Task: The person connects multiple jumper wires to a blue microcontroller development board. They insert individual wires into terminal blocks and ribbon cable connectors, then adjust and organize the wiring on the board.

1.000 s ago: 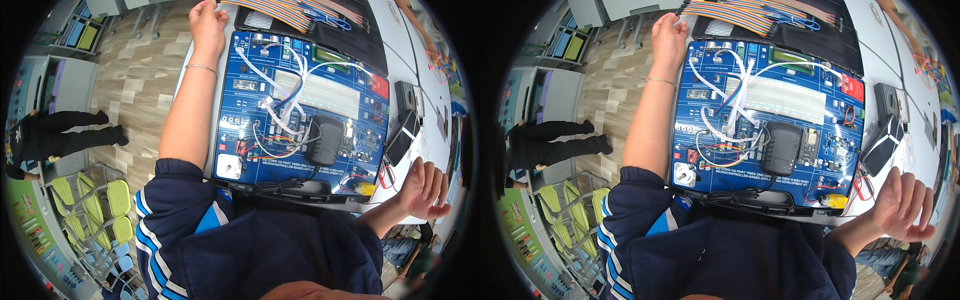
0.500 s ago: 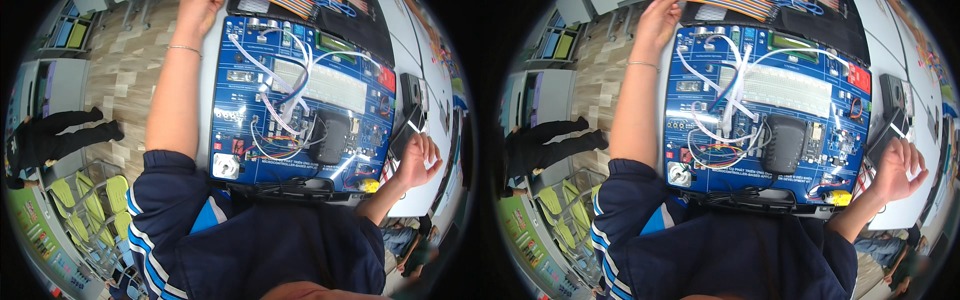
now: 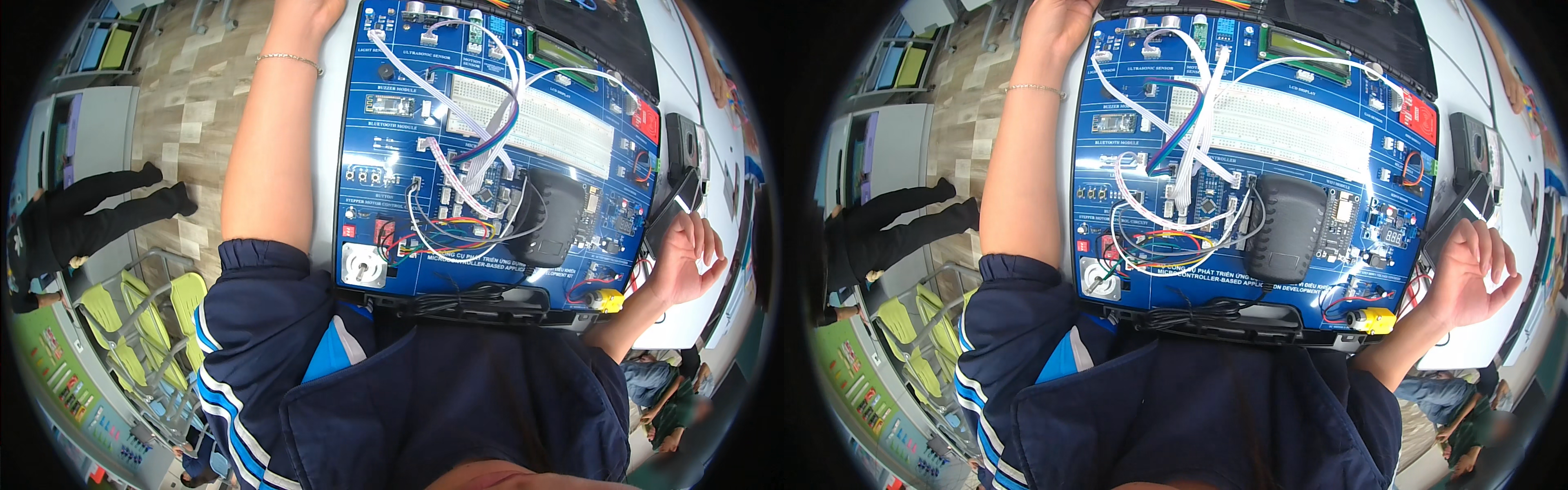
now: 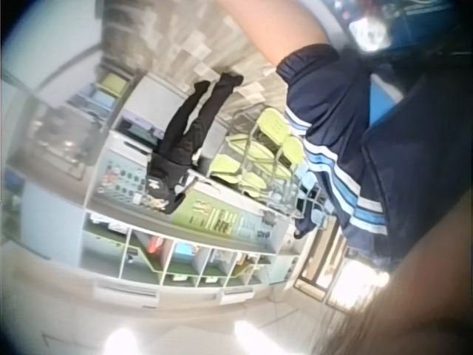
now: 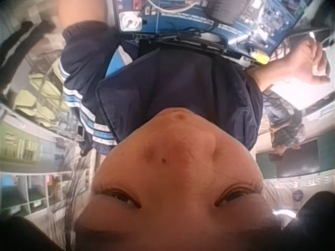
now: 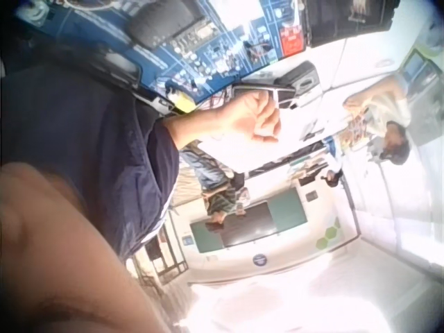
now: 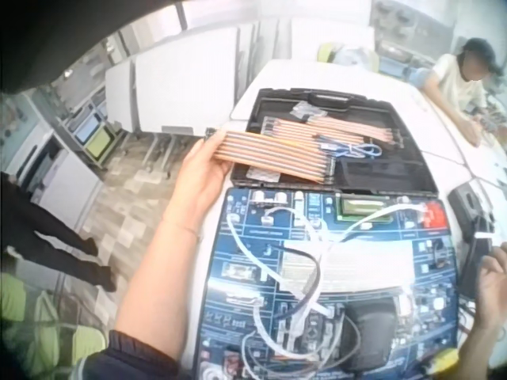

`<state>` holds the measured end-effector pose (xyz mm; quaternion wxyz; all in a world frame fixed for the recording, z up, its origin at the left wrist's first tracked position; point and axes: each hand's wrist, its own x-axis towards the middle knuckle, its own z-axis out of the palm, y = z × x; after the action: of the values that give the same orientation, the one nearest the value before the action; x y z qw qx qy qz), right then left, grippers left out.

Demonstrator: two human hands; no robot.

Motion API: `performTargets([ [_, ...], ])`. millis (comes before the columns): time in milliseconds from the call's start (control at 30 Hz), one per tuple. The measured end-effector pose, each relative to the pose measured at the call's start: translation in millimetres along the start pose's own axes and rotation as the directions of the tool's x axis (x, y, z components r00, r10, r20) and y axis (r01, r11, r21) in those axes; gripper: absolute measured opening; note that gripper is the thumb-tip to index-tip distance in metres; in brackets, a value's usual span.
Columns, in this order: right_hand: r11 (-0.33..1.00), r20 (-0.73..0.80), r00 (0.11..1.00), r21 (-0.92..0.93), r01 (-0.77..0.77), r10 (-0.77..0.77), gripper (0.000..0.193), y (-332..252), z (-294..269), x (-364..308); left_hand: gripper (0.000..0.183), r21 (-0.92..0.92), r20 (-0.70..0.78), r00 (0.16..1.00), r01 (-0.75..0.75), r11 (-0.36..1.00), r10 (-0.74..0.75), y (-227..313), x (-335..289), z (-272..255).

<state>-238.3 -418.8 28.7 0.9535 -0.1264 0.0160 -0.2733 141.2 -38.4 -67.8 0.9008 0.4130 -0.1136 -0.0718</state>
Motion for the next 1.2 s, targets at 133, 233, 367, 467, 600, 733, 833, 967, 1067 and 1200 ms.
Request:
performTargets([
  [133, 1.0, -0.01, 1.0, -0.016, -0.01, 0.009, 0.015, 0.1, -2.9, 1.6, 0.018, 0.031, -0.045, 0.999, -0.016, 0.999, 0.018, -1.0, 0.4, 1.4],
  [233, 0.999, -0.018, 1.0, -0.028, -0.026, 0.025, 0.015, 0.8, -4.2, 2.6, 0.017, 0.029, -0.044, 0.999, -0.007, 1.0, 0.008, -0.5, 1.7, 1.6],
  [367, 0.998, -0.019, 0.999, -0.042, -0.038, 0.037, 0.015, 2.5, -4.6, 3.3, 0.015, 0.014, -0.024, 1.0, 0.014, 1.0, -0.014, 1.7, 2.6, 0.7],
  [467, 0.998, -0.039, 0.998, -0.052, -0.041, 0.039, 0.015, 4.4, -5.1, 3.7, 0.015, 0.015, -0.015, 1.0, 0.012, 1.0, -0.012, 2.4, 2.3, 0.8],
  [600, 0.997, -0.042, 0.998, -0.063, -0.041, 0.038, 0.015, 6.2, -5.7, 4.4, 0.015, 0.002, -0.019, 1.0, 0.007, 1.0, -0.007, 1.8, 1.6, 1.9],
  [733, 0.996, -0.051, 0.998, -0.071, -0.05, 0.047, 0.015, 6.8, -5.6, 4.7, 0.016, -0.005, -0.012, 1.0, -0.002, 1.0, 0.002, 1.5, 1.2, 1.3],
  [833, 0.996, -0.053, 0.997, -0.076, -0.053, 0.049, 0.015, 7.0, -5.8, 5.1, 0.016, -0.017, -0.014, 1.0, -0.006, 1.0, 0.005, 2.0, 1.7, 0.6],
  [967, 0.997, -0.057, 0.997, -0.065, -0.046, 0.043, 0.015, 6.9, -5.8, 5.9, 0.016, -0.019, -0.016, 0.999, -0.029, 0.999, 0.029, 1.9, 1.8, 3.1],
  [1067, 0.996, -0.078, 0.996, -0.085, -0.039, 0.033, 0.016, 6.5, -6.1, 6.7, 0.016, -0.024, -0.033, 0.998, -0.046, 0.999, 0.046, 1.0, 0.2, 6.3],
  [1200, 0.996, -0.091, 0.995, -0.082, -0.042, 0.034, 0.016, 6.4, -7.5, 7.9, 0.016, -0.035, -0.034, 0.999, -0.039, 0.999, 0.038, 1.3, -1.0, 7.6],
])
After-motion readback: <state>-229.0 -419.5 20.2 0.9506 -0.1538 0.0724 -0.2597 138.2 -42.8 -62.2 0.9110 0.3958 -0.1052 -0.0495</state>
